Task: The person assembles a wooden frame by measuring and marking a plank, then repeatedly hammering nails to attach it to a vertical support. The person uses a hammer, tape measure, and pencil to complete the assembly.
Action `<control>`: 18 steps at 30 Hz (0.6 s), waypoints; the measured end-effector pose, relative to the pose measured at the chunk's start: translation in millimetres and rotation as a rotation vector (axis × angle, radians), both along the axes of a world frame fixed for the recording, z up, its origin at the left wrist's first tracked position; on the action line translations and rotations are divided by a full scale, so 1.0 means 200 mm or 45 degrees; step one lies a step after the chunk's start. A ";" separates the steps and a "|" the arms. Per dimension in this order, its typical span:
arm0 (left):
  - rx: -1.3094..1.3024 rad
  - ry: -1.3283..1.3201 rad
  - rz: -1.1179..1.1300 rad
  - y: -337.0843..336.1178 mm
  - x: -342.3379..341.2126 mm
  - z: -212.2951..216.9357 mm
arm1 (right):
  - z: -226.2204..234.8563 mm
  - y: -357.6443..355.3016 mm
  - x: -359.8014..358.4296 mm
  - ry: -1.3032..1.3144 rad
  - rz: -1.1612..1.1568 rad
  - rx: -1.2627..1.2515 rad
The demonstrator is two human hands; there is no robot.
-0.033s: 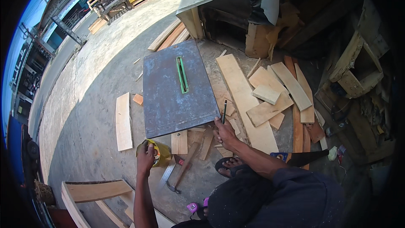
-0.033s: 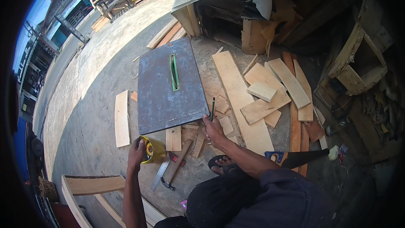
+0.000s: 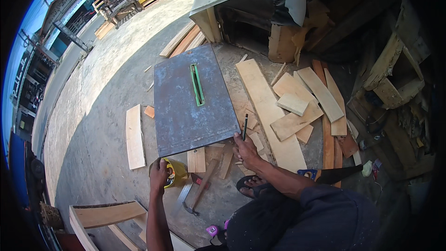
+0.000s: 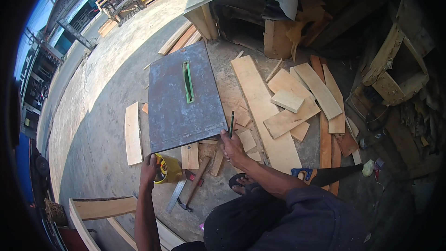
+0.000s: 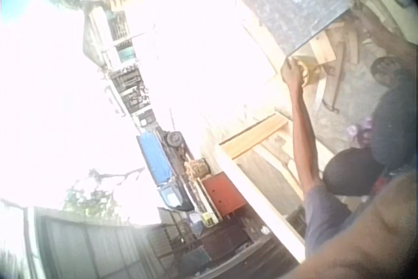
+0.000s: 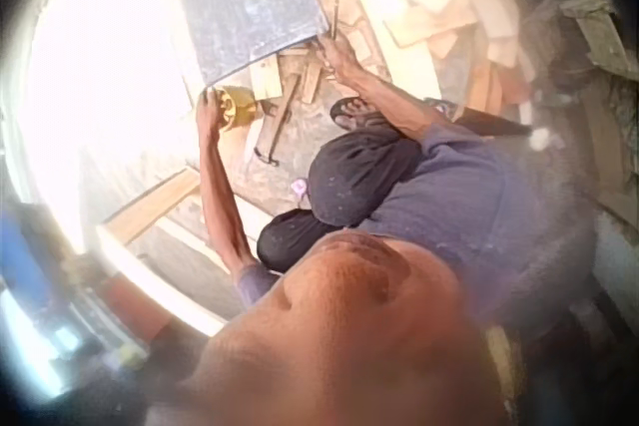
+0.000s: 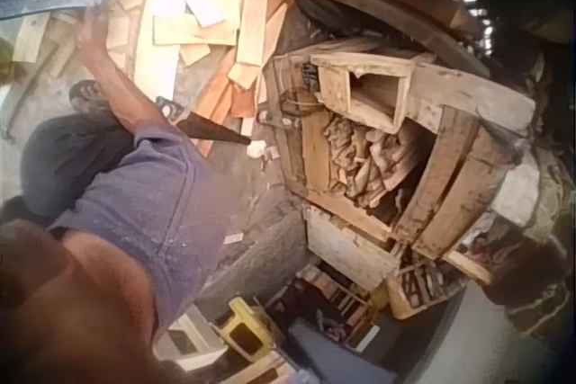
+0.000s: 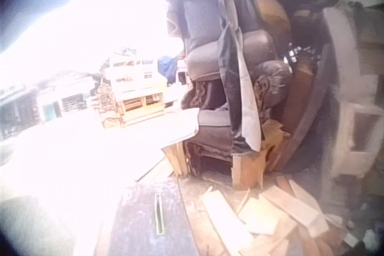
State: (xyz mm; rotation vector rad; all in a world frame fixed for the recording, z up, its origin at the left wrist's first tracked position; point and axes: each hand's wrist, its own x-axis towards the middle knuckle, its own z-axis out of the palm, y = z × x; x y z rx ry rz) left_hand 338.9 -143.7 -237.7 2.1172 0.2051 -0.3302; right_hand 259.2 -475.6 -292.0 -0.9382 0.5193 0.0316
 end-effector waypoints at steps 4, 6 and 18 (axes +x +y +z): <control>-0.345 0.202 0.446 -0.11 0.17 -0.17 | -0.09 -0.07 0.09 -0.193 -0.067 -0.292; -0.424 0.113 0.374 -0.20 0.17 -0.19 | -0.11 -0.19 0.17 -0.323 -0.141 -0.458; -0.670 0.189 0.529 -0.86 0.25 -0.17 | -0.09 -1.08 0.56 0.052 -0.046 -1.081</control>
